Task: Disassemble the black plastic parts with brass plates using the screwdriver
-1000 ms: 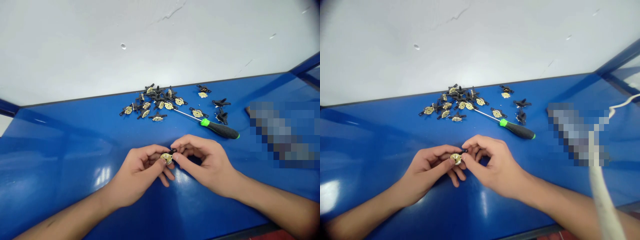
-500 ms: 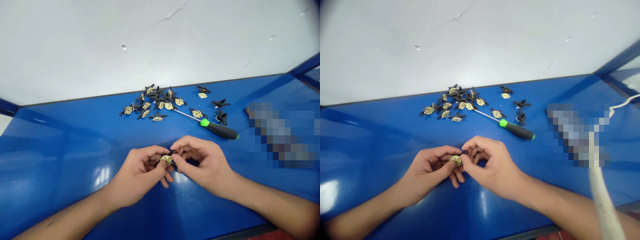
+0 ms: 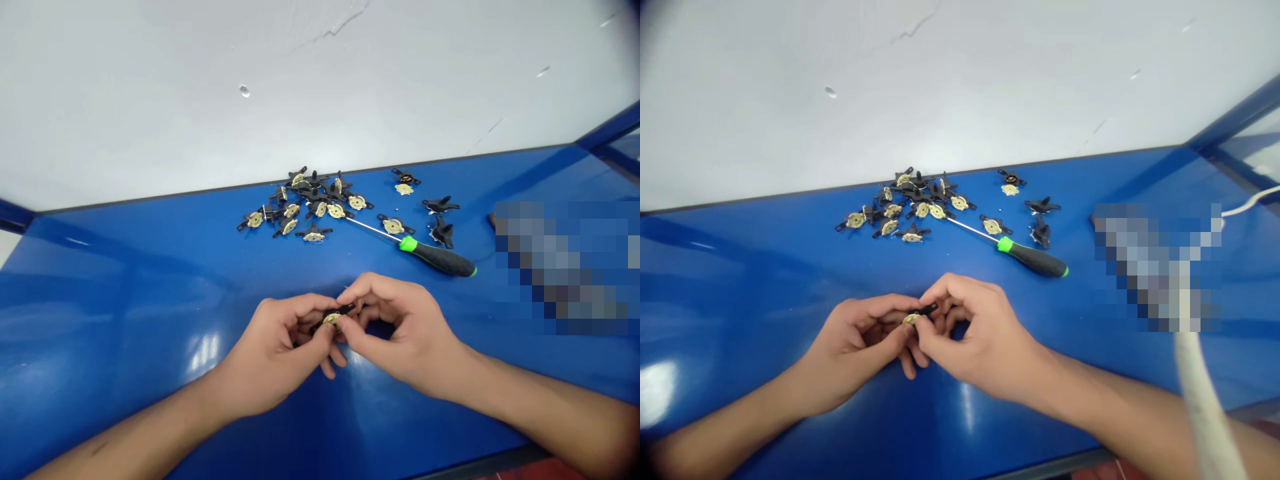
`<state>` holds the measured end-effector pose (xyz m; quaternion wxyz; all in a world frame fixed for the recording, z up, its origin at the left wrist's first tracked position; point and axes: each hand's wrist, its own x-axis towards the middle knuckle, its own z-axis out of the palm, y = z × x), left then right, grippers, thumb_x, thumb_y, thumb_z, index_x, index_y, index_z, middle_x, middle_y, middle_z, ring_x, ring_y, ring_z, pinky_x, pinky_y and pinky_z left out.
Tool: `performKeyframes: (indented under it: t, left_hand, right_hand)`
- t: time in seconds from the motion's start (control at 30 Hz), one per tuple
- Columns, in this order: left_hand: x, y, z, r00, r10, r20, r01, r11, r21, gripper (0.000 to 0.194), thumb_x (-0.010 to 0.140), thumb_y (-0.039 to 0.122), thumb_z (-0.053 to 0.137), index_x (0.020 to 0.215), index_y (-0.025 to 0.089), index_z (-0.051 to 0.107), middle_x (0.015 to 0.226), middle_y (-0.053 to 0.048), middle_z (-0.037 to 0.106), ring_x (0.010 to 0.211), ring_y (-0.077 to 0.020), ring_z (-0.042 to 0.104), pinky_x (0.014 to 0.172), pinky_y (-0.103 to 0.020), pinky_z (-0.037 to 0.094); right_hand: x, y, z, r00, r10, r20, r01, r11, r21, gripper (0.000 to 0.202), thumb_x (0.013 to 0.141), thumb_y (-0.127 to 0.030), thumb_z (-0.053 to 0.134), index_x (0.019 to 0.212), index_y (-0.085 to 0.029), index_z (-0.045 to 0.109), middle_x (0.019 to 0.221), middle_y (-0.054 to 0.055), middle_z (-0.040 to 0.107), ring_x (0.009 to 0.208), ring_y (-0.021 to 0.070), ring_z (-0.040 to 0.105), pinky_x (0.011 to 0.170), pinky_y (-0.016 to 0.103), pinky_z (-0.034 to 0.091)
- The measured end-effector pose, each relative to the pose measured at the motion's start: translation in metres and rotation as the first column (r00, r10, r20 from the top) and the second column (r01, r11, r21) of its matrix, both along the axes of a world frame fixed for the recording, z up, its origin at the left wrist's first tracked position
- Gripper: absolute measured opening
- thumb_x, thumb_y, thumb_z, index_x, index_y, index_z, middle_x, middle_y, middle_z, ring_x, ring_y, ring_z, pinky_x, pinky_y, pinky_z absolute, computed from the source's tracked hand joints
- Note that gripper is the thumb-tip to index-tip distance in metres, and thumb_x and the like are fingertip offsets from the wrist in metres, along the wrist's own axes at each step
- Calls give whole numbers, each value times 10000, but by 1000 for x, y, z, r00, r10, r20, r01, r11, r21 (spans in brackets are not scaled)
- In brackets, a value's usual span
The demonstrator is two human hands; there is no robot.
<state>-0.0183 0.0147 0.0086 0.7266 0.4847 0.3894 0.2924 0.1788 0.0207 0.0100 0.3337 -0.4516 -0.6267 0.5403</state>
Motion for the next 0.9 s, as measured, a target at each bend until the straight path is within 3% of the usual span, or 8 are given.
performKeyframes:
  t: [0.27, 0.67, 0.9]
  left_hand:
    - [-1, 0, 5, 998, -48, -40, 50, 998, 37, 296, 1019, 237, 559, 1236, 132, 730, 790, -79, 755, 669, -157, 714, 669, -286, 603]
    - [1, 3, 8, 1000, -17, -1, 17, 1000, -21, 301, 975, 300, 663, 1199, 122, 758, 771, -74, 755, 661, -147, 713, 650, -254, 605]
    - [2, 4, 9, 998, 37, 45, -33, 996, -77, 200, 947, 269, 702, 1048, 122, 794, 776, -51, 744, 634, -130, 721, 611, -222, 617]
  right_hand:
    - [1, -3, -3, 999, 4, -49, -5, 1000, -20, 84, 903, -220, 687, 901, -216, 604, 728, -7, 699, 577, 122, 651, 547, 255, 527]
    - [2, -2, 1, 997, 19, -74, -20, 1000, -19, 63, 928, -229, 670, 924, -207, 610, 774, 10, 723, 616, 128, 673, 577, 265, 543]
    - [3, 1, 5, 992, 55, -113, -66, 993, -98, 94, 957, -290, 658, 965, -201, 630, 780, 13, 725, 639, 126, 671, 588, 258, 556]
